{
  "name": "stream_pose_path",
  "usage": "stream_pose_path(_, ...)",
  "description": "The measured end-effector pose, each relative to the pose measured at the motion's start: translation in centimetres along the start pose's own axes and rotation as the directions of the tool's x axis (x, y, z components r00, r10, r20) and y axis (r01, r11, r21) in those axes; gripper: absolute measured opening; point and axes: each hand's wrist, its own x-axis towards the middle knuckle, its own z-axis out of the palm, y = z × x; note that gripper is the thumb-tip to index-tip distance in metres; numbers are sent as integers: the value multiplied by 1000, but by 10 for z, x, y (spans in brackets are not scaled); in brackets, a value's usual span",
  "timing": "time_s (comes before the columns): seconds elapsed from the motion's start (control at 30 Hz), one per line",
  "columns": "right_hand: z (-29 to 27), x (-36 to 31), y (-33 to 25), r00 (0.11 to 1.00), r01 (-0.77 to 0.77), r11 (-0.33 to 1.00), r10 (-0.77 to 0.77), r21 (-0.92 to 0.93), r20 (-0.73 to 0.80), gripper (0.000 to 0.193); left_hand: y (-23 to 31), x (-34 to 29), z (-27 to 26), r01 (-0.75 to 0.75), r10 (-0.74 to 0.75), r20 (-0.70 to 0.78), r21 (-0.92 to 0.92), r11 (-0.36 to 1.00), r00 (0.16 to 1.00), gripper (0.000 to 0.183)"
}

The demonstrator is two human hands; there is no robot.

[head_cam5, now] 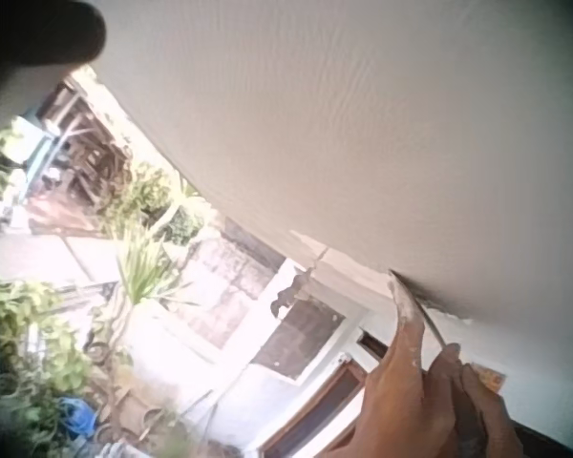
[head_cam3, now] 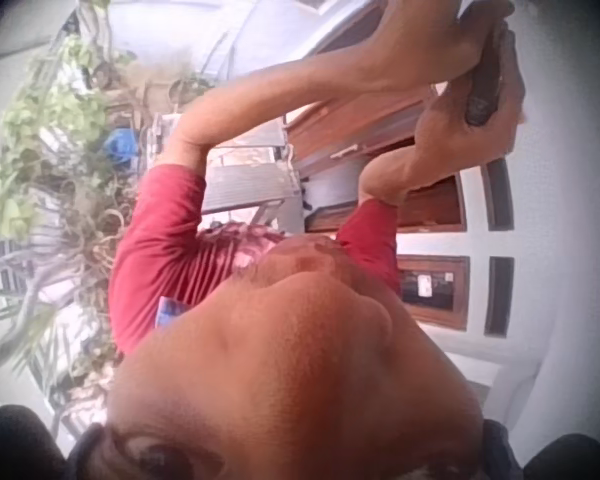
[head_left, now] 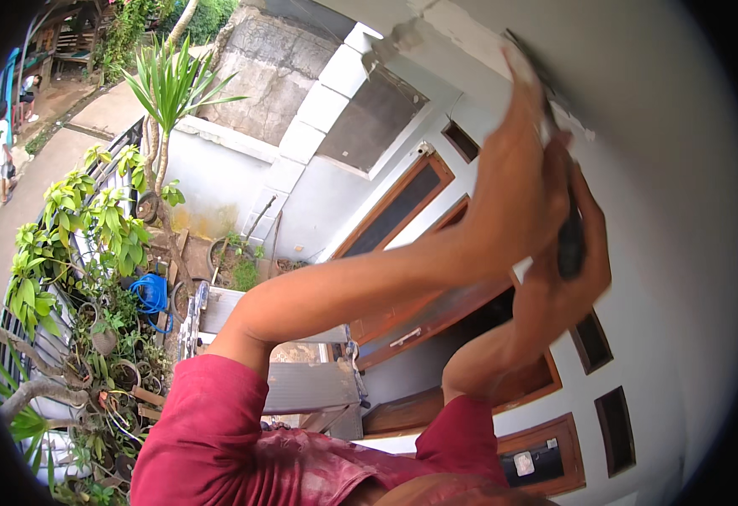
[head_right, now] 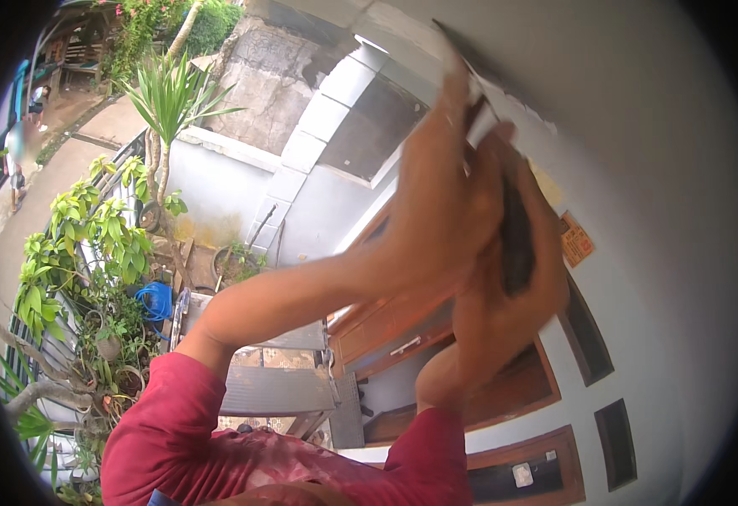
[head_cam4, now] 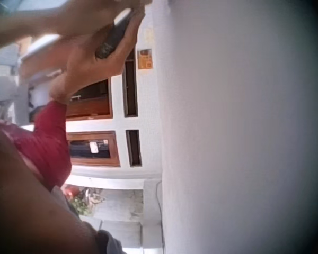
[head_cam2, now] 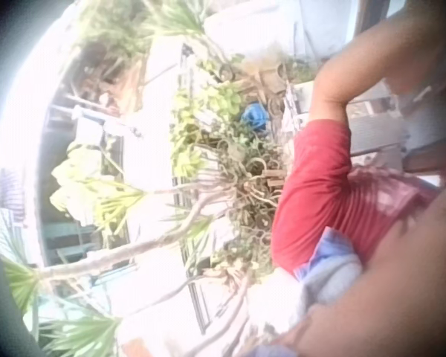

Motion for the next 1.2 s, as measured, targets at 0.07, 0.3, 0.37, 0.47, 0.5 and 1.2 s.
stream_pose_path(0.07,0,6,2,997,63,998,-62,-20,44,43,11,20,-11,112,-112,19,16,994,994,78)
stream_pose_path(0.3,-8,-22,3,985,114,982,-132,-153,-108,42,9,-12,-1,-30,31,85,-8,1000,996,76)
stream_pose_path(0.37,-11,-16,-1,987,106,987,-120,-122,-111,43,13,-19,7,-48,46,34,38,998,998,73)
stream_pose_path(0.47,-17,-10,12,995,91,989,-95,-118,-27,44,10,-12,10,-24,24,-2,32,999,1000,69)
stream_pose_path(0.5,-21,-13,16,996,88,989,-86,-119,16,44,9,-16,10,-9,9,1,24,1000,1000,68)
stream_pose_path(1.2,2,-16,26,992,38,995,-26,89,-125,40,12,-5,4,9,-19,66,144,990,998,58)
